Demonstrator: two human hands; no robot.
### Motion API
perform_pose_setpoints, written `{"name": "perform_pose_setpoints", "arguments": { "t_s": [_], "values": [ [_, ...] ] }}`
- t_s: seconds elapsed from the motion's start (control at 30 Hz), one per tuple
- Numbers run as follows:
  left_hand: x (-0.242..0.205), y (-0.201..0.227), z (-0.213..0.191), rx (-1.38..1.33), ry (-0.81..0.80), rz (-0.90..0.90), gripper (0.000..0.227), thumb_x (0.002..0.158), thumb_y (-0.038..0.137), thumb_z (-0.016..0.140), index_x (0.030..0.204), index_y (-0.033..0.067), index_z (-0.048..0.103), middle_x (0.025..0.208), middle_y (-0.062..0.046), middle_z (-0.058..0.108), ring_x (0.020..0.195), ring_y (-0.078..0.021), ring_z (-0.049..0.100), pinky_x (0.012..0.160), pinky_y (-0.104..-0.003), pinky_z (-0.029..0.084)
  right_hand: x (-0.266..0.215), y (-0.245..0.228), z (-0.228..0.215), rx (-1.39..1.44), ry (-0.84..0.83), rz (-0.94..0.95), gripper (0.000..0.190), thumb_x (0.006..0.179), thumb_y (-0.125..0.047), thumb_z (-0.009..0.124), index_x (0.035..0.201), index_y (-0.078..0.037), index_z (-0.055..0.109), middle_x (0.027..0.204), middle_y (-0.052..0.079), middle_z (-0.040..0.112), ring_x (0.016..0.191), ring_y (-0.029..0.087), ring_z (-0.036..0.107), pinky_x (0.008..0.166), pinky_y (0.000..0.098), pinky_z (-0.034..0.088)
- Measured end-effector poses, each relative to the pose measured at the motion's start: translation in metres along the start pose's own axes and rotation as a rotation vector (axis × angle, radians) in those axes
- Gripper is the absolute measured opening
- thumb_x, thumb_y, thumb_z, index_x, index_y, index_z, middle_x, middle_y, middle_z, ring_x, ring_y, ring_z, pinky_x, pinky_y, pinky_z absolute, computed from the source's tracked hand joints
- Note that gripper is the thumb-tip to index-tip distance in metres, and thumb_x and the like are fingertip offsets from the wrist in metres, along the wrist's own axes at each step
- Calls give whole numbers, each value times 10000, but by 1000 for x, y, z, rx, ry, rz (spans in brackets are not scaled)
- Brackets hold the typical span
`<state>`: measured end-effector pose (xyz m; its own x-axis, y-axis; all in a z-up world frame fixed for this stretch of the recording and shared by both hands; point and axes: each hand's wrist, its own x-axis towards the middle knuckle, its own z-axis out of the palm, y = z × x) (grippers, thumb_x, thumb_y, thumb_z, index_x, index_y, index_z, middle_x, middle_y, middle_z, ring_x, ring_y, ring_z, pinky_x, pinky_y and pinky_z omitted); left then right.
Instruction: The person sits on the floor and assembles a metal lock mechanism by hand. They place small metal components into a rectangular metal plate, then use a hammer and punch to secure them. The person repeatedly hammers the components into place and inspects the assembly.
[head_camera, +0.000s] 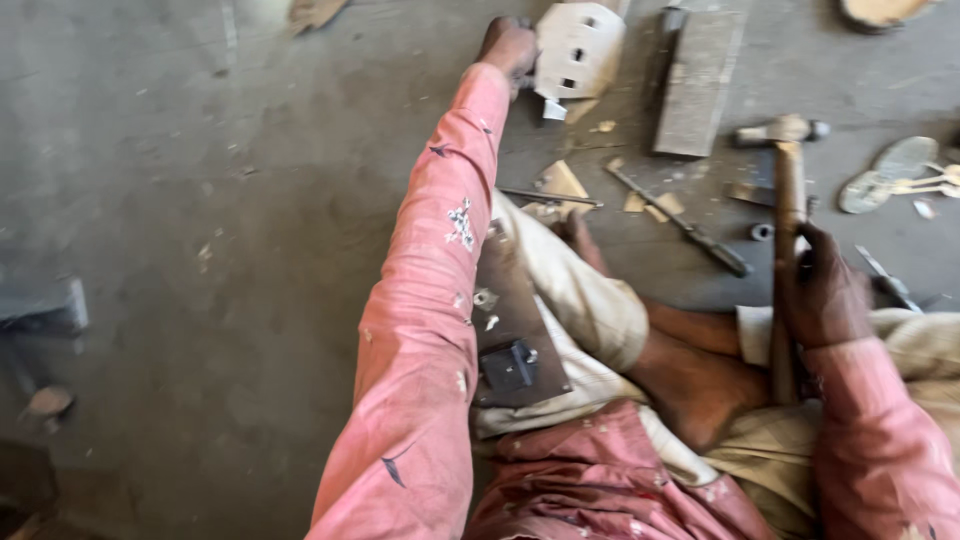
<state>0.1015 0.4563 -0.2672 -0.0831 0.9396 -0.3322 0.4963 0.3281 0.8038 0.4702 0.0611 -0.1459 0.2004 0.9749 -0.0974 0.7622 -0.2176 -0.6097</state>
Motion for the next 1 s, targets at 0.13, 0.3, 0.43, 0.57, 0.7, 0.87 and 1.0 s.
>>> {"name": "perform_pose_setpoints", "arguments": {
  "t_s": [0.13,0.3,0.43,0.57,0.7,0.87,1.0],
  "values": [
    [-77,36,-74,455,183,522,354,784,227,843,1045,65,668,1023,-159,724,944,-362,698,811,-461,578,-21,-42,-2,-224,132,-253,51,1057,-93,661,1047,-44,669,949,174,684,817,353,676,696,434,547],
    [-276,29,-170,644,461,700,267,925,199,783,1062,41,619,1003,-204,687,930,-419,659,807,-500,541,-46,-161,55,268,-115,-620,120,857,-37,692,970,-55,727,881,141,696,763,338,674,666,431,551],
    [-396,-8,-179,543,403,135,282,973,269,703,1050,11,618,881,-175,705,819,-369,679,700,-477,530,-52,-239,93,230,-121,-871,196,845,-148,743,1011,-44,742,932,100,702,824,292,693,624,409,553],
    [-433,-52,-162,-67,226,-80,350,968,338,708,1053,0,683,826,-72,728,741,-202,668,673,-367,544,-55,-266,114,132,-114,-844,255,860,-207,768,1050,-39,734,969,113,676,878,294,679,627,407,562],
    [-438,-70,-146,-139,201,91,369,1039,346,669,1060,-23,679,855,-90,681,804,-145,577,742,-323,503,-55,-266,118,140,-140,-794,204,861,-148,771,1063,-121,770,984,74,687,878,264,692,645,385,568],
    [-443,-65,-145,-339,59,202,375,1051,339,610,1197,-6,619,1022,-53,712,926,-96,619,828,-284,532,-55,-259,110,257,-204,-754,244,828,-127,791,1070,-153,795,976,61,681,836,252,688,686,390,561],
    [-449,-48,-148,-595,-26,247,334,1084,273,604,1260,-11,611,1065,9,674,945,-69,565,864,-248,488,-60,-265,96,234,-185,-779,251,842,-116,789,1089,-160,794,983,60,684,859,254,688,700,396,554]
  ]
}}
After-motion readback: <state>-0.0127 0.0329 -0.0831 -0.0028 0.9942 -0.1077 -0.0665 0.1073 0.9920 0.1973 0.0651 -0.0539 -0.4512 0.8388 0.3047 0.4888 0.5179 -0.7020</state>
